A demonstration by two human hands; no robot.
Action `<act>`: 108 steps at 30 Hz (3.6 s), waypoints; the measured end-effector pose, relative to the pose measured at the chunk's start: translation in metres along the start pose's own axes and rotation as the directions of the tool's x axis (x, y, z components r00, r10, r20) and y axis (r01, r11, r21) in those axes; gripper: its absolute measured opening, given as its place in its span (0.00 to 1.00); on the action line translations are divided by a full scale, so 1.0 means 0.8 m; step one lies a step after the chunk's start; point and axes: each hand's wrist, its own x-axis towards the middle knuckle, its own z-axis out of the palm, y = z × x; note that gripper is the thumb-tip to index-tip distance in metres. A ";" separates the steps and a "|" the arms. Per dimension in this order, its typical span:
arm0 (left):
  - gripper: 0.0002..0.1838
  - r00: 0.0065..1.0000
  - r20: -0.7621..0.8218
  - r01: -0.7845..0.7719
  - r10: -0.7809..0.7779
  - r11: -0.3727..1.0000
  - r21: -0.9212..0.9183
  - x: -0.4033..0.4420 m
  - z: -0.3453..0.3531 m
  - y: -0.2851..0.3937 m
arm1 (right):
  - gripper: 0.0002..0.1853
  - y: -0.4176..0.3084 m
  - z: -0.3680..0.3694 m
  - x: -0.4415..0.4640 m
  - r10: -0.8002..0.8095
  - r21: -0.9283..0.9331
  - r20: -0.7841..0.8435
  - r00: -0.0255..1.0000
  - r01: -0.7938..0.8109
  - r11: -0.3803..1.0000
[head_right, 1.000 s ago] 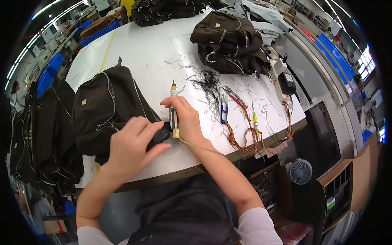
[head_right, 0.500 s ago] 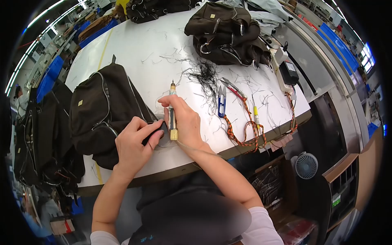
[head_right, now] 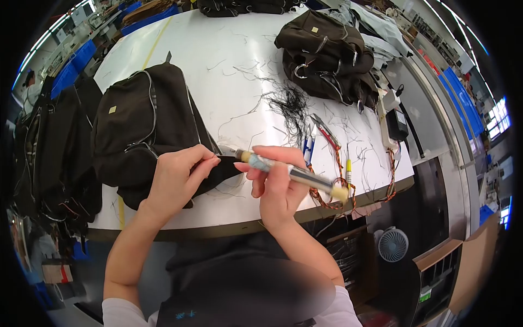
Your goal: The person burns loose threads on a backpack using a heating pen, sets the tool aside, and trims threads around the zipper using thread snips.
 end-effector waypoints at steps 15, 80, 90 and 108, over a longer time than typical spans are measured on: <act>0.09 0.990 0.094 0.111 -0.104 0.991 -0.080 0.006 -0.004 -0.005 | 0.06 0.028 -0.004 -0.004 0.182 -0.321 0.040 0.982 -0.160 0.934; 0.08 0.973 0.214 0.112 -0.086 0.987 -0.111 0.005 -0.016 0.001 | 0.08 0.031 -0.013 -0.009 0.070 -0.373 0.130 0.989 -0.016 0.928; 0.15 0.989 0.105 -0.127 0.107 0.970 0.209 -0.015 -0.046 0.021 | 0.14 0.019 -0.012 0.003 0.292 -0.194 -0.092 0.952 -0.304 0.933; 0.03 0.991 -0.037 0.128 -0.131 0.988 -0.086 -0.026 -0.012 -0.016 | 0.15 0.036 0.020 -0.003 0.339 0.036 -0.130 0.932 -0.337 0.941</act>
